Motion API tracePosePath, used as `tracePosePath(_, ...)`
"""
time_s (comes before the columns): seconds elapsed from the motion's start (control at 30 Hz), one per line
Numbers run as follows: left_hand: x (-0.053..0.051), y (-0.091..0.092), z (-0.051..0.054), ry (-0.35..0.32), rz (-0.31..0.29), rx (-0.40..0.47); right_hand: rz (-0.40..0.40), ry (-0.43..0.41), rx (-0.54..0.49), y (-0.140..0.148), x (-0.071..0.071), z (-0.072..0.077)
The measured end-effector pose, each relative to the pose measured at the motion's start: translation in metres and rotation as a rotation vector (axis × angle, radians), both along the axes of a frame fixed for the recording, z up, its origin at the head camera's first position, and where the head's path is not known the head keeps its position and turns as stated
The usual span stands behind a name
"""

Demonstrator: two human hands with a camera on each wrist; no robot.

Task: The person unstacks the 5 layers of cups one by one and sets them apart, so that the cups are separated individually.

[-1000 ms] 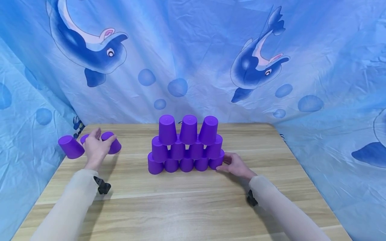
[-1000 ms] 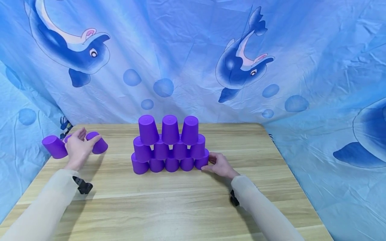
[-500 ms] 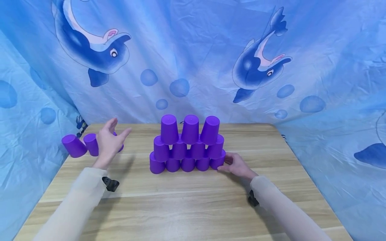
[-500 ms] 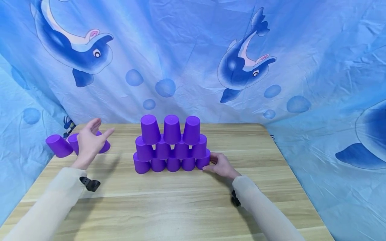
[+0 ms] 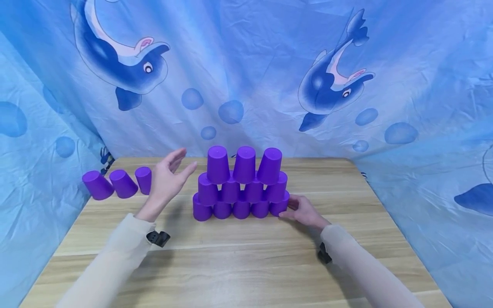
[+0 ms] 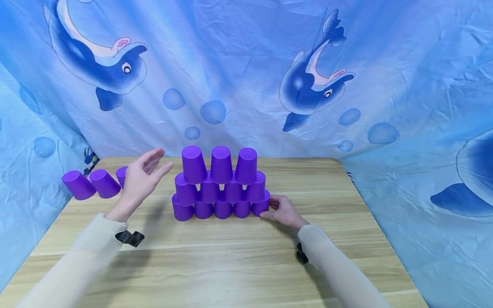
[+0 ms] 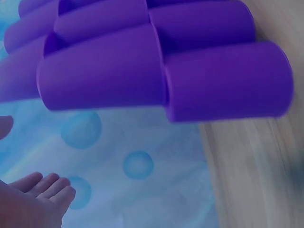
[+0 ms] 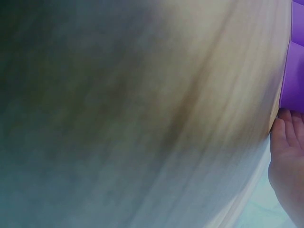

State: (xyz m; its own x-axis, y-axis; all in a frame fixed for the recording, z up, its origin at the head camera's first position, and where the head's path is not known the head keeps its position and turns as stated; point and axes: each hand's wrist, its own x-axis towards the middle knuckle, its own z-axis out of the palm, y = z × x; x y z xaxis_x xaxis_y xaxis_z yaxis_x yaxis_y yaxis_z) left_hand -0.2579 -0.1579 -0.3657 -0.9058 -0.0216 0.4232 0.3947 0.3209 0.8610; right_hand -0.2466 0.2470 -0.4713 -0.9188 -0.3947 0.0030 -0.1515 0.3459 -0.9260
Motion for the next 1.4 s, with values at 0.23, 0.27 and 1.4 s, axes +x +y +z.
tracePosePath(0.23, 0.005, 0.017, 0.007, -0.009, -0.093, 0.023, -0.043, -0.005, 0.003, 0.008, -0.012, -0.023)
tracePosePath(0.27, 0.005, 0.019, 0.007, -0.016, -0.096, 0.020, -0.047, -0.003, 0.010, 0.008, -0.012, -0.024)
tracePosePath(1.4, 0.033, 0.046, 0.035, -0.051, -0.157, 0.048, -0.015, 0.037, 0.002, 0.009, -0.012, -0.030)
